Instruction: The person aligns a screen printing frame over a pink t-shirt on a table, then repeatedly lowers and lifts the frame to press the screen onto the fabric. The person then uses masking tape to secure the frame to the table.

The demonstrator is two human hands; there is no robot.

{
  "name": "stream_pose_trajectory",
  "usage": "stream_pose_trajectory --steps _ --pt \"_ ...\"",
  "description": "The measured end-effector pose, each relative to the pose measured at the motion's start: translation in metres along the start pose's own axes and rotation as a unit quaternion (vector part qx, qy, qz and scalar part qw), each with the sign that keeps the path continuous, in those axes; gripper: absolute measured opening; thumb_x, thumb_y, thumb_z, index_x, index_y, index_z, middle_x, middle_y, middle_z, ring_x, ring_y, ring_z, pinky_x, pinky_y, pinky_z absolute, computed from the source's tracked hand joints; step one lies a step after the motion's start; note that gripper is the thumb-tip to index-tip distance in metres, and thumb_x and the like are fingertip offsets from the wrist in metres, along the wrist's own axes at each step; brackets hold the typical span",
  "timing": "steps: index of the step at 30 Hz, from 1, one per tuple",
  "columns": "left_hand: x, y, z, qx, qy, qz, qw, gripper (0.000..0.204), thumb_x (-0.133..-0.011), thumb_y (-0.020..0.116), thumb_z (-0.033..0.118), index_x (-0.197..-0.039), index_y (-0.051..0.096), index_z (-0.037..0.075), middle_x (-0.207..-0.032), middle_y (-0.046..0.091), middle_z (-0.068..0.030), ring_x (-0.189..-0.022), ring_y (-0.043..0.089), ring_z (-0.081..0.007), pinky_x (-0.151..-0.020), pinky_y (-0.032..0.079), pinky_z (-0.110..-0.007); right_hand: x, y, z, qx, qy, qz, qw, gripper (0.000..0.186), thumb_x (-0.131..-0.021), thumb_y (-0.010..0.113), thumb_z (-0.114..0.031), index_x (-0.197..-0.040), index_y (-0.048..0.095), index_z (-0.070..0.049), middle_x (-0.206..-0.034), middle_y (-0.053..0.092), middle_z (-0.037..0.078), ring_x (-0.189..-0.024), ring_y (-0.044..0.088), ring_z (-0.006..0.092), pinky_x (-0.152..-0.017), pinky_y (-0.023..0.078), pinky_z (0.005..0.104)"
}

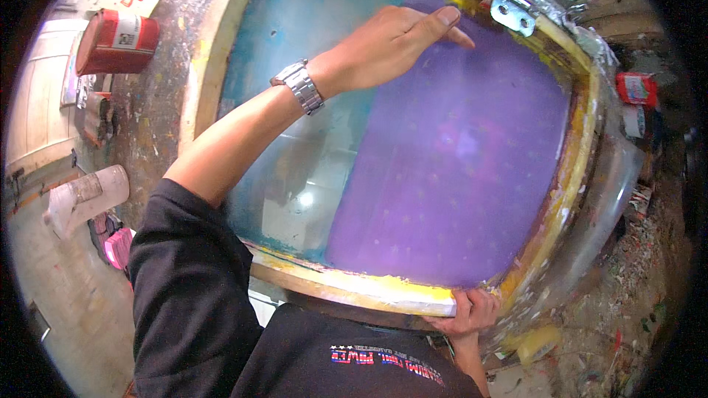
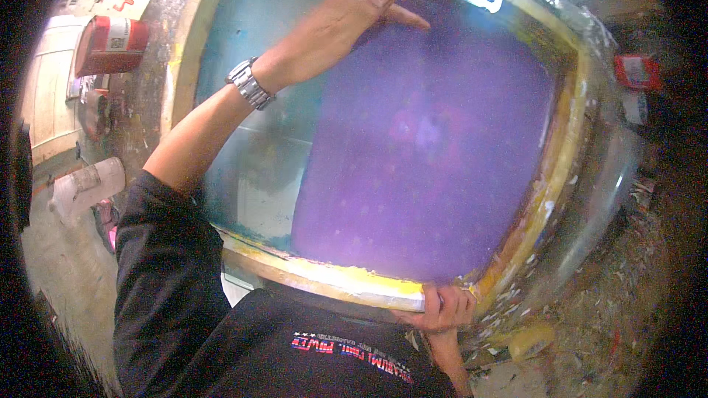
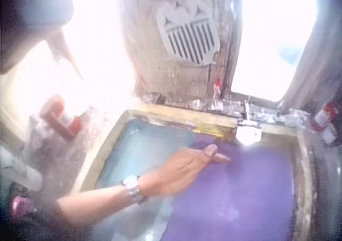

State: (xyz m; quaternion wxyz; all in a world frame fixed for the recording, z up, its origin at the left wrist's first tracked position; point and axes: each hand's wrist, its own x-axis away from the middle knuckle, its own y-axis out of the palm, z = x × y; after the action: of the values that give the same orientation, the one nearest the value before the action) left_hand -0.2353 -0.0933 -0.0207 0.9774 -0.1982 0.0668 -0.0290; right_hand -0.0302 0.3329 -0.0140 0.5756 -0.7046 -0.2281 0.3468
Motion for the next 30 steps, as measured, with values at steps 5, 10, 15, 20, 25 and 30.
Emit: stream_pose_trajectory --steps 5,10,15,20,25,30 --pt "0.051 -0.021 0.073 -0.192 0.144 0.027 0.97 0.04 -0.108 0.057 0.03 -0.13 0.07 -0.001 -0.127 0.072 -0.0214 -0.112 0.071 -0.0313 -0.105 0.05 -0.04 -0.004 0.004 -0.008 0.017 0.035 0.025 0.999 0.074 -0.081 0.064 -0.085 -0.092 0.069 -0.012 -0.088 0.059 0.005 -0.08 0.061 0.0263 -0.075 0.046 0.0474" --pt "0.248 0.021 0.138 -0.359 0.364 0.022 0.859 0.028 -0.085 0.078 0.02 -0.11 0.072 0.007 -0.098 0.069 -0.0066 -0.088 0.069 -0.0197 -0.077 0.057 -0.039 -0.008 0.004 -0.009 -0.038 0.015 0.052 0.998 0.067 -0.085 0.071 -0.073 -0.098 0.069 -0.007 -0.089 0.061 0.007 -0.085 0.061 0.0292 -0.08 0.045 0.047" --pt "0.365 0.1 0.118 -0.254 0.179 -0.111 0.944 0.035 -0.088 0.076 0.023 -0.118 0.07 0.007 -0.114 0.07 -0.0105 -0.107 0.069 -0.0253 -0.089 0.057 -0.04 -0.016 -0.017 -0.008 -0.012 -0.004 0.09 0.996 0.068 -0.084 0.069 -0.076 -0.094 0.069 -0.009 -0.085 0.061 0.004 -0.081 0.06 0.026 -0.075 0.046 0.045" --pt "0.31 0.088 0.067 -0.265 0.035 -0.031 0.963 0.04 -0.097 0.071 0.035 -0.122 0.069 0.004 -0.124 0.068 -0.0177 -0.11 0.067 -0.0346 -0.093 0.054 -0.051 -0.057 -0.107 -0.002 0.046 -0.047 0.159 0.985 0.069 -0.078 0.074 -0.079 -0.087 0.067 -0.01 -0.079 0.059 0.005 -0.071 0.059 0.0271 -0.064 0.047 0.0436" --pt "0.238 0.069 0.076 -0.449 0.09 -0.049 0.888 0.087 -0.099 0.053 0.066 -0.165 0.034 0.011 -0.17 0.035 -0.0125 -0.157 0.031 -0.0319 -0.129 0.02 -0.05 -0.157 -0.223 0.022 0.019 -0.034 0.218 0.975 0.071 -0.077 0.079 -0.071 -0.096 0.069 -0.003 -0.086 0.07 0.015 -0.08 0.071 0.0357 -0.069 0.053 0.0456" --pt "0.231 0.075 0.087 -0.446 0.044 -0.093 0.889 0.086 -0.104 0.047 0.062 -0.168 0.023 0.009 -0.174 0.025 -0.0141 -0.162 0.018 -0.0311 -0.132 0.012 -0.051 -0.229 -0.29 0.046 0.05 0.001 0.22 0.974 0.06 -0.091 0.072 -0.062 -0.09 0.07 -0.002 -0.071 0.065 0.014 -0.067 0.067 0.0293 -0.065 0.049 0.0403"
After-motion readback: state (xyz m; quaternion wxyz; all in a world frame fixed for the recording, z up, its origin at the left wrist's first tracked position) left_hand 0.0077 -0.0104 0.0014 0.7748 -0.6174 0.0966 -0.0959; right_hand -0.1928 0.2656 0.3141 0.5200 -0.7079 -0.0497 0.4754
